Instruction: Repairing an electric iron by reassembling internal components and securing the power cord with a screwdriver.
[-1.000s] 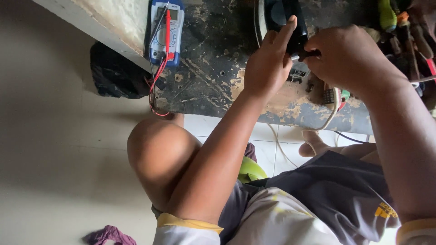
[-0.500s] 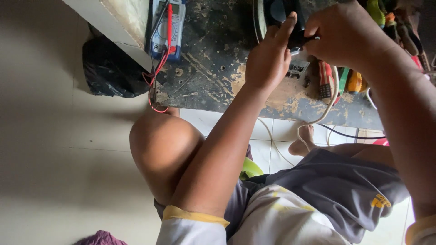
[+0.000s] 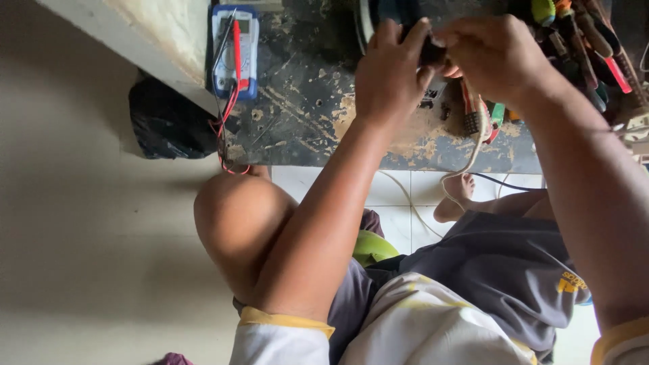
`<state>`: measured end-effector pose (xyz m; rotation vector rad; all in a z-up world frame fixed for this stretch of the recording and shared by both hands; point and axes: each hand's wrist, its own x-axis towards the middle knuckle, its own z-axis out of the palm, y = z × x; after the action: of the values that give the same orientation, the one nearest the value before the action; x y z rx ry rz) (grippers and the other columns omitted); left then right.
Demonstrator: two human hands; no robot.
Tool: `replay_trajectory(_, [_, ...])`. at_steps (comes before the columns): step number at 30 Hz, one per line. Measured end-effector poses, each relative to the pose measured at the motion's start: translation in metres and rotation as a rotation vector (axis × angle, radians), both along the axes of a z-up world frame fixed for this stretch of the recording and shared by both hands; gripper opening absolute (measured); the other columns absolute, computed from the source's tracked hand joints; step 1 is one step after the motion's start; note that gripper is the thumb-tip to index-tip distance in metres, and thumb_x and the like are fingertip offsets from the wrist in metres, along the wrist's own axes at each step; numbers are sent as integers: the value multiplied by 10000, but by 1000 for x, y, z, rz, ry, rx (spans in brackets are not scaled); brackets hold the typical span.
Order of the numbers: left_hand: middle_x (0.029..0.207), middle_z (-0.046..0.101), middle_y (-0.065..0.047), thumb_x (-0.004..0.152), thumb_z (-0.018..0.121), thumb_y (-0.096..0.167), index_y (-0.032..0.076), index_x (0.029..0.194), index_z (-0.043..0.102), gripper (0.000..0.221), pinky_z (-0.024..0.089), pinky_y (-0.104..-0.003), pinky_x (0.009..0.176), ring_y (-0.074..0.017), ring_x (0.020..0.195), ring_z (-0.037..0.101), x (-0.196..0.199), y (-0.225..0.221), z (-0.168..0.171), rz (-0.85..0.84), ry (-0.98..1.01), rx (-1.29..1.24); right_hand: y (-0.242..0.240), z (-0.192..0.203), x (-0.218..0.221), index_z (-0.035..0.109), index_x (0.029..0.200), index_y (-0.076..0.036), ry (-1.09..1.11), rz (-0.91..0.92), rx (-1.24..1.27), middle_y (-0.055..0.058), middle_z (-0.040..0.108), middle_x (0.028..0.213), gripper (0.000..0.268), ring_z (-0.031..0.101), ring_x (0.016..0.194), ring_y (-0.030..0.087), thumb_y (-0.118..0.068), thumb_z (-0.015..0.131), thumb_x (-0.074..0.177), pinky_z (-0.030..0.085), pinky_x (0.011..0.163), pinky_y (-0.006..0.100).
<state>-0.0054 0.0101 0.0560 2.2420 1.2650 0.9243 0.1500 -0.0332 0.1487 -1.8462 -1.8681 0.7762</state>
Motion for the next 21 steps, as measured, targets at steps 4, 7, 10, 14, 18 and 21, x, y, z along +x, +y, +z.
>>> replay_trajectory(4, [1314,528,-182,763,954,187,102,1208,635,554,646,-474,760,-427,1160,620,-5,3,-3,-8,-102,88,-25,-14,4,564,1345,130,519,-39,10,264,694,1043,337,726,912,307,109,385,1060,645,822,386])
replay_trajectory(7, [1405,490,-149,793,915,110,121,1280,603,579,641,-484,939,-415,1263,615,-5,3,-10,-39,-98,114,-40,-53,25,675,1195,20,388,-159,77,132,726,967,158,701,806,163,67,693,1045,642,743,307])
replay_trajectory(10, [1487,444,-171,874,922,174,83,1288,592,537,535,-520,1128,-426,1396,518,-9,2,-9,-108,-152,106,-55,-58,22,631,1237,175,209,125,244,249,736,1020,253,762,859,293,125,681,994,658,853,356])
replay_trajectory(14, [1611,349,-149,985,816,188,23,1319,582,440,442,-535,1286,-423,1526,410,-15,1,-2,-192,-147,99,-62,-59,7,555,1259,143,424,92,393,256,688,1090,343,752,919,298,43,716,973,661,860,357])
replay_trajectory(18, [1552,438,-192,1007,682,100,24,1299,553,328,420,-496,1246,-414,1491,456,-15,0,19,-258,-146,32,-59,-71,2,665,1261,-29,159,33,465,129,667,991,269,692,836,261,-156,624,1028,509,748,378])
replay_trajectory(21, [1573,450,-129,941,760,142,125,1268,594,367,501,-511,1172,-405,1427,515,-13,-4,6,-185,-54,162,-44,-62,-6,723,1168,-13,290,14,704,148,704,947,261,699,756,362,-185,699,973,573,664,479])
